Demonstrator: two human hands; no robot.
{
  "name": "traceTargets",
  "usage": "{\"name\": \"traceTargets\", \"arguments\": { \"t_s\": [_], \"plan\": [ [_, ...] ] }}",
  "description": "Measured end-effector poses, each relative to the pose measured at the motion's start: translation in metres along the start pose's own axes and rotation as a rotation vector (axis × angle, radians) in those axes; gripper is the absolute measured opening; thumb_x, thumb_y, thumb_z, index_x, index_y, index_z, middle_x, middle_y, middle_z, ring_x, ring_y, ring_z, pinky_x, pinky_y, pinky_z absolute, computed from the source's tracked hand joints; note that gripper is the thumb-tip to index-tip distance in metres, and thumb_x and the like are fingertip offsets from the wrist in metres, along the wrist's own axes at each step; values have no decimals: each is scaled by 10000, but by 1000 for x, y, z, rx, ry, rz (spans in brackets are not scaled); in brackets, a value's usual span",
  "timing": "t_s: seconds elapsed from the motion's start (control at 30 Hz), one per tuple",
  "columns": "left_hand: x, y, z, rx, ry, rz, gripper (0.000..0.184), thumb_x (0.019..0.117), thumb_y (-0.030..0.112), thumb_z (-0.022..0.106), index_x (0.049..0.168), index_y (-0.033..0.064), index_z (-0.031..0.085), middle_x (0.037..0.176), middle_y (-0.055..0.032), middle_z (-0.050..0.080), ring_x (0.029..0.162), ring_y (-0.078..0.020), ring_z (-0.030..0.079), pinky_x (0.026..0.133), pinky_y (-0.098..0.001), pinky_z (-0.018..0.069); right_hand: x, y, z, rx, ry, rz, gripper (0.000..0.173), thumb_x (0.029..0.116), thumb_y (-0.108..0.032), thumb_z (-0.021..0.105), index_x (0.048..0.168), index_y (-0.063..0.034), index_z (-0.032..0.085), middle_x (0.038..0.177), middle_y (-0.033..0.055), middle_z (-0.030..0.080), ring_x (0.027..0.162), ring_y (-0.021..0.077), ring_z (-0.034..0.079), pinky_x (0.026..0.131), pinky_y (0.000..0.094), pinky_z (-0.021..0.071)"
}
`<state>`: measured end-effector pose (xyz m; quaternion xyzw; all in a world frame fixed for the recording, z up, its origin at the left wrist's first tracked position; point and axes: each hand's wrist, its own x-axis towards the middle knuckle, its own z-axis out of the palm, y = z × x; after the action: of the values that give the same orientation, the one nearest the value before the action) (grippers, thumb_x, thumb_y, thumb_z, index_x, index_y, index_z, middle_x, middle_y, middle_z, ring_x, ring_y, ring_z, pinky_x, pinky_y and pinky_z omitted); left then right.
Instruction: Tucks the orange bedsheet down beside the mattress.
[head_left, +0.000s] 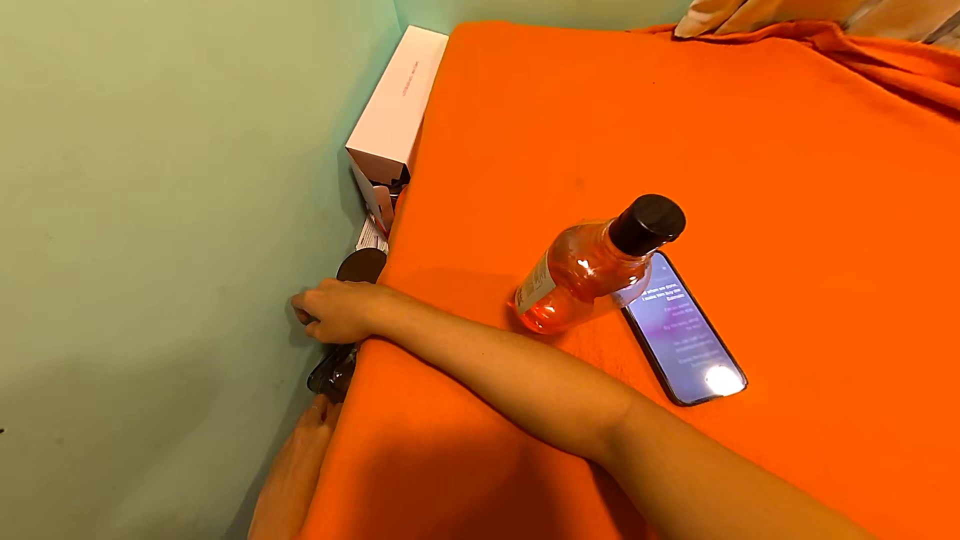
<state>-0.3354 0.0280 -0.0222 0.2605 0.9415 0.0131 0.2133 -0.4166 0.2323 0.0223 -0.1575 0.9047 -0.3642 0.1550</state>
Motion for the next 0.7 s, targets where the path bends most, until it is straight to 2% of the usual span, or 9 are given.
{"name": "traceTargets", "arguments": {
  "t_s": [0.03, 0.13, 0.2, 0.33, 0.43, 0.5, 0.6, 0.7],
  "plan": [
    [1, -1, 4, 9, -22, -27, 274, 1030, 27, 539, 1275, -37, 640, 1270, -258, 604, 1132, -394, 649, 931, -498, 546, 0, -1, 0, -5, -1, 1, 220, 1055, -154, 538, 1204, -23, 633, 1039, 154, 663, 996, 288, 654, 815, 487, 539],
    [2, -15, 29, 11, -12, -82, 283, 1032, 99, 544, 1276, 9, 656, 1287, -212, 642, 1098, -395, 678, 842, -539, 571, 2, -1, 1, -9, 1, 0, 218, 1054, -171, 541, 1196, -33, 634, 1013, 146, 660, 975, 283, 652, 798, 485, 535],
    [1, -28, 48, -20, 78, -43, 292, 1021, 82, 549, 1279, 3, 663, 1304, -200, 645, 1107, -406, 673, 808, -563, 568, 2, 1, 1, 2, 0, -2, 230, 1057, -173, 537, 1205, -24, 632, 1019, 156, 666, 981, 292, 657, 805, 500, 535],
    [2, -55, 78, -37, 238, 104, 248, 977, 45, 570, 1176, -16, 705, 1219, -198, 674, 1050, -388, 688, 793, -511, 586, 2, 0, 1, 3, -10, -2, 218, 1060, -161, 523, 1196, -26, 626, 1010, 147, 656, 974, 280, 650, 799, 482, 531],
    [3, -62, 80, -3, 243, 160, 262, 962, -13, 569, 1185, -23, 707, 1215, -206, 673, 1061, -384, 686, 809, -496, 587, 1, -1, 0, -8, -11, -2, 226, 1060, -163, 527, 1209, -27, 628, 1009, 149, 661, 966, 277, 654, 795, 477, 534],
    [2, -60, 78, 7, 197, 115, 276, 970, -25, 571, 1210, -9, 705, 1236, -201, 667, 1089, -384, 674, 807, -513, 583, 1, -1, 0, -20, -8, 3, 234, 1061, -167, 528, 1225, -32, 626, 1020, 149, 664, 975, 283, 657, 800, 485, 538],
    [5, -55, 73, -24, 188, 86, 289, 998, -10, 546, 1254, -16, 680, 1220, -228, 665, 1102, -396, 677, 861, -516, 581, 3, 0, 2, -25, 4, -9, 230, 1056, -165, 539, 1220, -34, 632, 1019, 148, 672, 968, 281, 663, 802, 482, 541],
    [4, -37, 54, -5, 97, 26, 303, 1017, 3, 526, 1300, -20, 630, 1244, -243, 636, 1137, -391, 661, 875, -501, 581, 2, 0, 2, -22, 6, -10, 222, 1051, -160, 545, 1207, -32, 637, 1002, 146, 672, 953, 286, 661, 791, 491, 541]
  ]
}}
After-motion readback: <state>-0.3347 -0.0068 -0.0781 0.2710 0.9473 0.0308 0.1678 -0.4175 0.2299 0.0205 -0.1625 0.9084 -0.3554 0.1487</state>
